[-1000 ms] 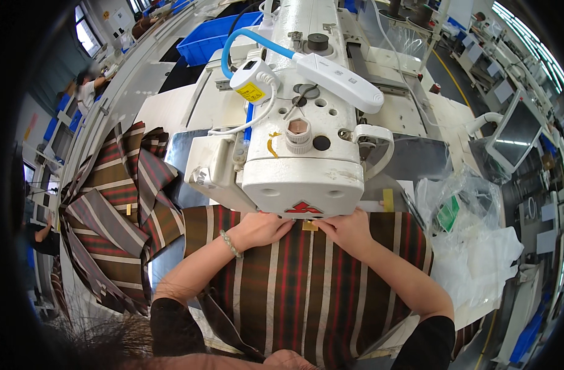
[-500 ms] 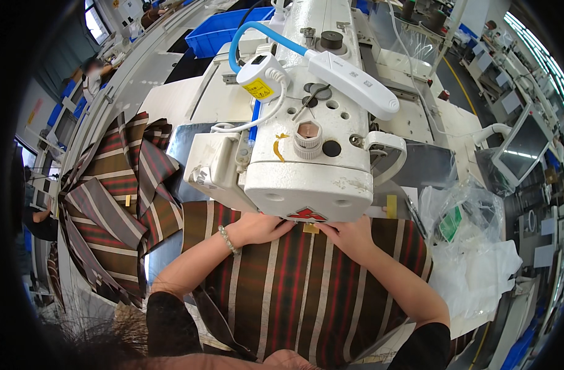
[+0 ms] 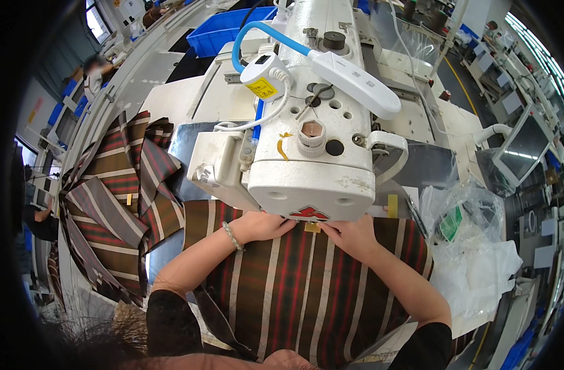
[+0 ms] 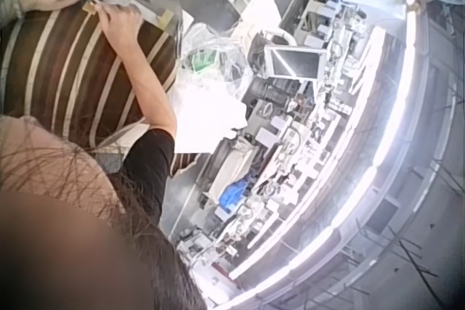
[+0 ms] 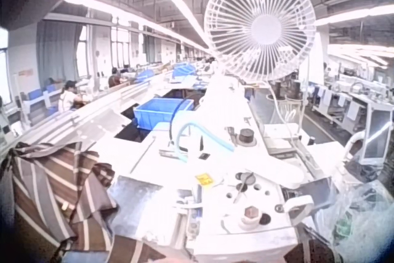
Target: Sewing and assembling a striped fabric handbag using an industrial sewing machine.
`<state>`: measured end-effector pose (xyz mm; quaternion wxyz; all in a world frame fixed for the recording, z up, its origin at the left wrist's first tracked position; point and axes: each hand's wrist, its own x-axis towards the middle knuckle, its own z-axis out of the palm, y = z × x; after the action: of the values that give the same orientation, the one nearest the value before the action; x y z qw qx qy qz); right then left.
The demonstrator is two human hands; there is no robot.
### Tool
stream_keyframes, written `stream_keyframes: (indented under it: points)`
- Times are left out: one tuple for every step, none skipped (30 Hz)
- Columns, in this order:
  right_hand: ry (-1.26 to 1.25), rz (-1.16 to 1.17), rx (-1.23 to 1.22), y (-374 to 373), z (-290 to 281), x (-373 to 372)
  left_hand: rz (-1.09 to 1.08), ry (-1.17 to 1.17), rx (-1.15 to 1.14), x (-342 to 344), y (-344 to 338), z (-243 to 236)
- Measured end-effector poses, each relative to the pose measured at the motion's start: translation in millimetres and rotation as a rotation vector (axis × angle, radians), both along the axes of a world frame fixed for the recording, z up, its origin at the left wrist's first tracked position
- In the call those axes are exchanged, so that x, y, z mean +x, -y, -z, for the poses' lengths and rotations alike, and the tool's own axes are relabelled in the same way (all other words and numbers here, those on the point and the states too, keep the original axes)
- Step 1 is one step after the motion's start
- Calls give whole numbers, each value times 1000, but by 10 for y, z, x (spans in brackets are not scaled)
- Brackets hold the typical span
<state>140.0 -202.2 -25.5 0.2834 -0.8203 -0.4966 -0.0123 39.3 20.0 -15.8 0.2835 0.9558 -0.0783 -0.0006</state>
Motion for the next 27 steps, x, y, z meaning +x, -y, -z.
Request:
stream_keyframes:
  points:
    - [0, -3, 2, -1, -26, 8, -3, 0, 2, -2, 2, 14]
    - [21, -41, 16, -4, -65, 19, 5, 48, 17, 0, 0, 45]
    - [44, -76, 29, 3, -92, 27, 14, 98, 32, 2, -1, 70]
    - [45, -77, 30, 21, -99, 39, 14, 99, 33, 2, -6, 88]
    - [27, -94, -4, 46, -104, 54, 18, 93, 49, 2, -11, 105]
    - [8, -113, -37, 58, -101, 72, 20, 86, 67, 5, -15, 114]
    - [7, -116, -35, 61, -96, 79, 18, 85, 69, 0, -9, 108]
    - [23, -121, -37, 64, -89, 82, 8, 63, 53, -7, 1, 98]
    - [39, -122, -40, 61, -87, 80, 1, 41, 36, -8, 0, 89]
    - [38, -121, -37, 49, -95, 74, 2, 40, 39, -5, -9, 86]
    - [51, -125, -4, 30, -107, 62, 0, -31, 37, -3, -20, 84]
    - [64, -126, 30, 19, -111, 56, -1, -101, 36, 4, -27, 83]
    - [62, -124, 33, 10, -105, 57, 1, -103, 39, 0, -34, 86]
    - [82, -133, 67, 1, -98, 60, 17, -27, 32, -15, -43, 98]
    - [104, -136, 100, 4, -95, 61, 39, 51, 23, -24, -48, 113]
    - [103, -128, 101, 12, -106, 62, 47, 49, 24, -31, -61, 136]
    - [102, -126, 79, 25, -131, 60, 64, -31, 48, -40, -79, 164]
    - [98, -131, 62, 24, -137, 64, 74, -114, 76, -60, -94, 182]
    - [94, -129, 67, 28, -128, 64, 76, -118, 81, -83, -96, 190]
    - [82, -133, 27, 36, -116, 62, 59, -125, 51, -110, -93, 198]
    - [71, -135, -14, 37, -112, 66, 43, -130, 20, -126, -92, 205]
    - [70, -131, -10, 33, -116, 68, 46, -132, 25, -139, -80, 200]
    - [108, -144, 10, 30, -123, 70, 49, -52, 28, -148, -57, 183]
    - [145, -159, 31, 22, -117, 69, 49, 26, 30, -159, -37, 169]
    - [140, -157, 35, 20, -105, 73, 52, 21, 34, -161, -13, 151]
    - [141, -157, 32, 24, -90, 80, 55, 47, 34, -156, 15, 133]
    - [141, -157, 27, 36, -82, 69, 58, 73, 32, -169, 35, 121]
